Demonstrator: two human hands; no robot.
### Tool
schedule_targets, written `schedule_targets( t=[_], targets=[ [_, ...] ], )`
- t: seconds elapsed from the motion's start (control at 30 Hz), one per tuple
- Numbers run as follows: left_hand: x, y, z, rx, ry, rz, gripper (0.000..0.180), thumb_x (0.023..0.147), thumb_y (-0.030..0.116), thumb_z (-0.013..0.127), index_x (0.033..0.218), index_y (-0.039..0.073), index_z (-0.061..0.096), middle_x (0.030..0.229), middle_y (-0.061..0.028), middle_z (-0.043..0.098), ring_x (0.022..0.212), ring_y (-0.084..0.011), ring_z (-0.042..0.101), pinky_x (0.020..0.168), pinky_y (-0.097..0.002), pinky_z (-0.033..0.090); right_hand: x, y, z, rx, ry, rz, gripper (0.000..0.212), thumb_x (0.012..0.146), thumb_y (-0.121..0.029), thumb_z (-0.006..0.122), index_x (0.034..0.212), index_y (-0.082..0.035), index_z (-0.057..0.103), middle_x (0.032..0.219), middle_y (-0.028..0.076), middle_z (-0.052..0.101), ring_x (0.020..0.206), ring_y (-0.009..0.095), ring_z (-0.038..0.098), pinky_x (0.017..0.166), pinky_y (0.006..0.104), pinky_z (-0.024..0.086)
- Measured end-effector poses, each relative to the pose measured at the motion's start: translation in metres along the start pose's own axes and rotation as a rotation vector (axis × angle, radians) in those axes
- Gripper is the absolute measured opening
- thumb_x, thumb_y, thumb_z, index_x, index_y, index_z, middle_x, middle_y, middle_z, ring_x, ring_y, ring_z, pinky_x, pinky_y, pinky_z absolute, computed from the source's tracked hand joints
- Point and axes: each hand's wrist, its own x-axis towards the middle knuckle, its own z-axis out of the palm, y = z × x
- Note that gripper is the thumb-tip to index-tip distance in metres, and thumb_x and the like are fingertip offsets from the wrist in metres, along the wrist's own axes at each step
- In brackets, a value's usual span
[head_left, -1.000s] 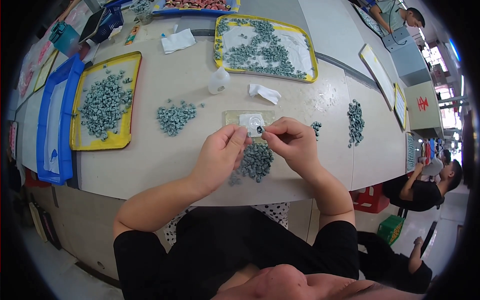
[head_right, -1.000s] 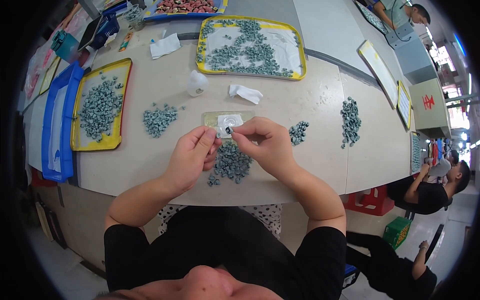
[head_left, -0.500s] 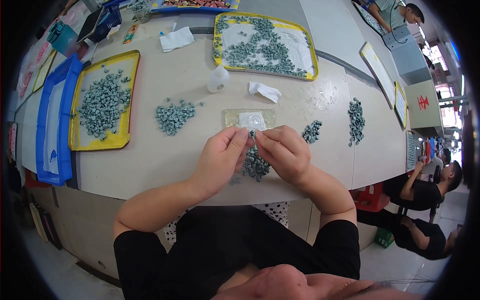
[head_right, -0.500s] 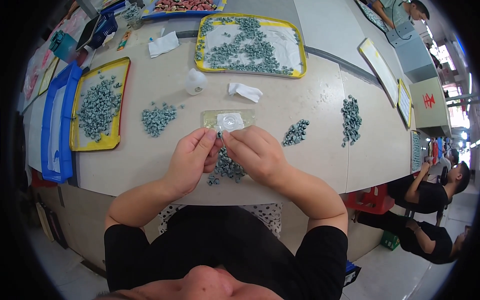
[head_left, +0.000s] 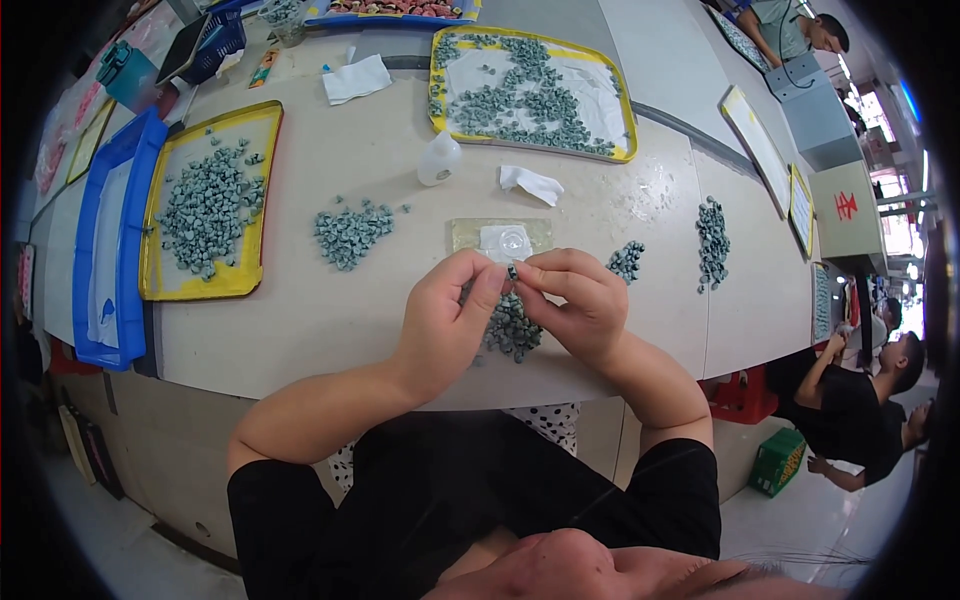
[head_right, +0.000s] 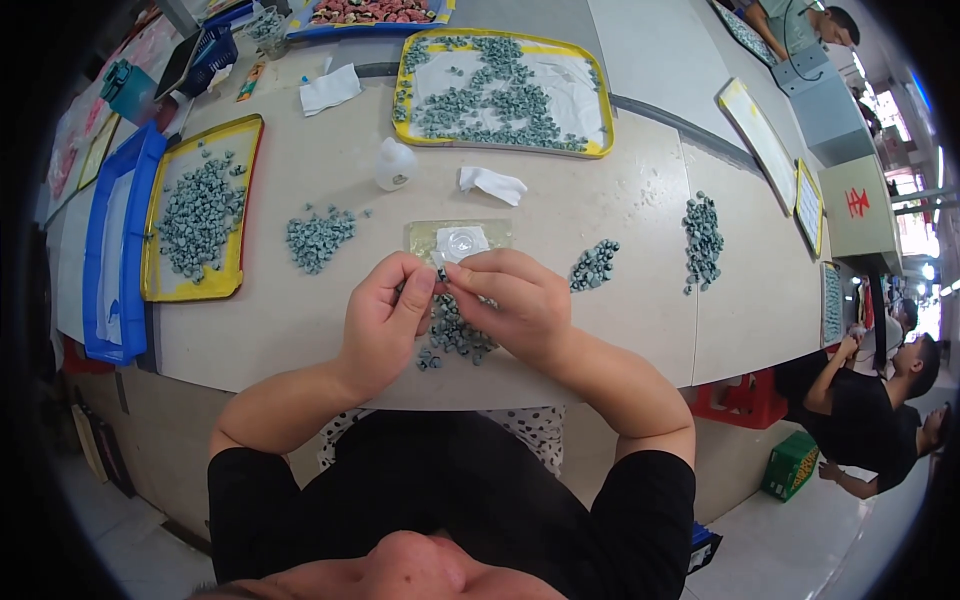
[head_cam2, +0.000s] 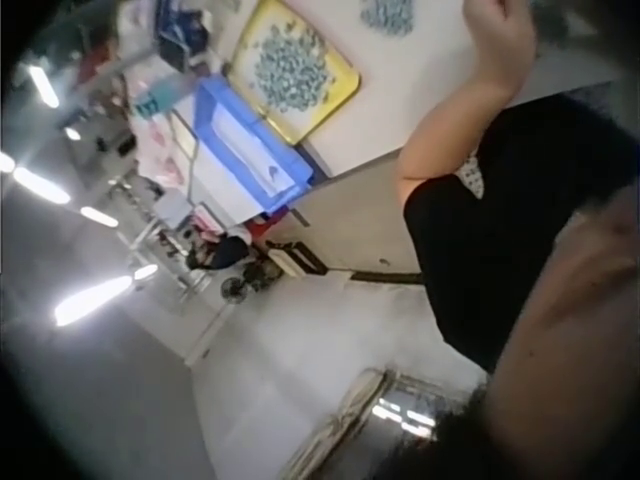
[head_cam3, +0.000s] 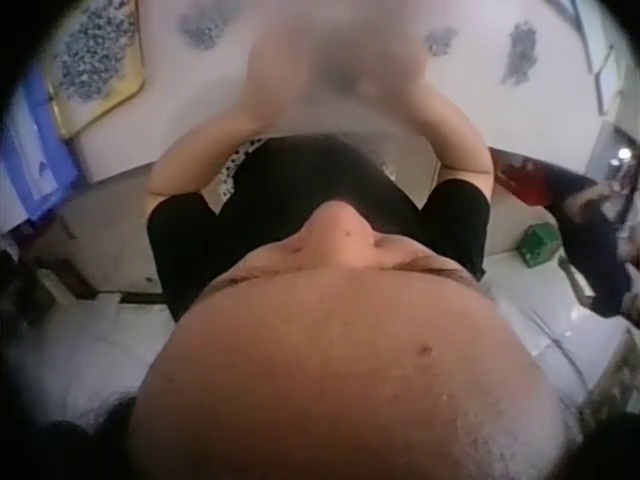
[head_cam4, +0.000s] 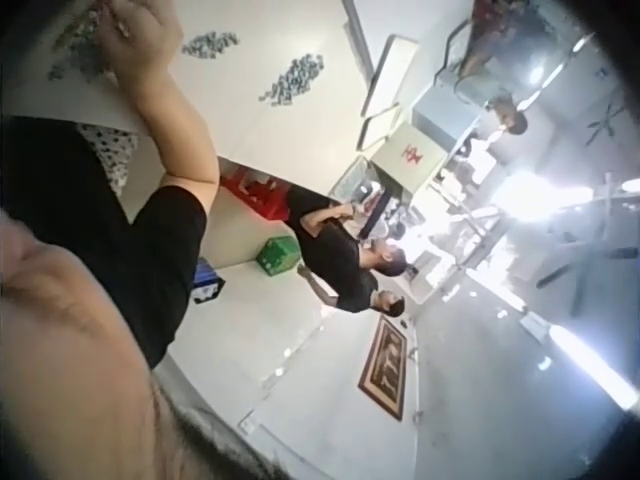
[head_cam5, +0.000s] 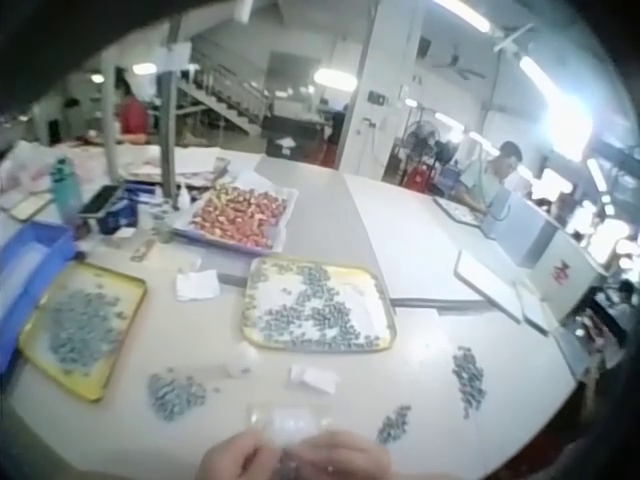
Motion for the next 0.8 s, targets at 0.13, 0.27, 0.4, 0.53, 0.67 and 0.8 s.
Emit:
schedule_targets(
  t=[0.13,0.27,0.4,0.53,0.67,0.8],
  targets=[
    [0.001,0.0,0.001,0.047,-0.002,0.011,0.02,0.094,0.017,0.05,0.085,-0.001,0.055,0.074,-0.0059,0.056,0.067,-0.0112,0.049,0.062,-0.026,0.042,-0.001,0.002,-0.001,-0.009,-0.014,-0.006,0.024,0.064,0.011,0.069,0.084,0.0,0.064,0.08,0.01,0.063,0.065,0.018,0.062,0.055,0.0255,0.049],
    [0.001,-0.002,0.004,0.129,0.008,0.101,0.018,0.093,0.015,0.051,0.083,0.0,0.055,0.072,-0.0065,0.055,0.064,-0.0117,0.048,0.06,-0.0259,0.041,-0.006,0.005,0.001,0.012,0.034,-0.047,0.022,0.064,0.011,0.068,0.082,0.0,0.063,0.079,0.01,0.063,0.065,0.019,0.061,0.055,0.0254,0.049],
    [0.004,-0.007,0.002,0.249,0.004,0.201,0.019,0.092,0.015,0.051,0.083,-0.001,0.056,0.073,-0.0076,0.056,0.064,-0.0128,0.049,0.059,-0.026,0.042,-0.007,0.004,-0.002,0.015,0.024,-0.003,0.022,0.063,0.009,0.07,0.08,-0.001,0.063,0.079,0.01,0.063,0.066,0.019,0.062,0.057,0.0262,0.05],
    [0.004,0.0,0.007,0.093,-0.033,-0.025,0.019,0.093,0.016,0.051,0.086,-0.001,0.057,0.077,-0.007,0.059,0.068,-0.0111,0.052,0.062,-0.0247,0.043,-0.005,0.005,-0.008,0.045,0.014,0.128,0.023,0.062,0.007,0.071,0.082,-0.002,0.064,0.079,0.009,0.065,0.068,0.019,0.063,0.059,0.0268,0.051],
    [0.005,-0.004,0.011,-0.143,-0.111,-0.069,0.018,0.096,0.017,0.047,0.093,0.0,0.053,0.063,0.0037,0.043,0.052,-0.0019,0.034,0.046,-0.0177,0.028,-0.009,0.008,-0.012,0.039,0.034,0.143,0.023,0.062,0.007,0.07,0.083,-0.003,0.065,0.078,0.01,0.065,0.069,0.019,0.064,0.06,0.0267,0.052],
    [0.008,-0.01,0.012,-0.144,-0.122,-0.047,0.017,0.096,0.016,0.047,0.095,0.0,0.053,0.063,0.0032,0.044,0.052,-0.0021,0.034,0.046,-0.0178,0.028,-0.009,0.015,-0.014,0.065,0.007,0.117,0.025,0.062,0.01,0.069,0.084,-0.001,0.065,0.08,0.01,0.065,0.069,0.018,0.063,0.059,0.025,0.049]
  ],
)
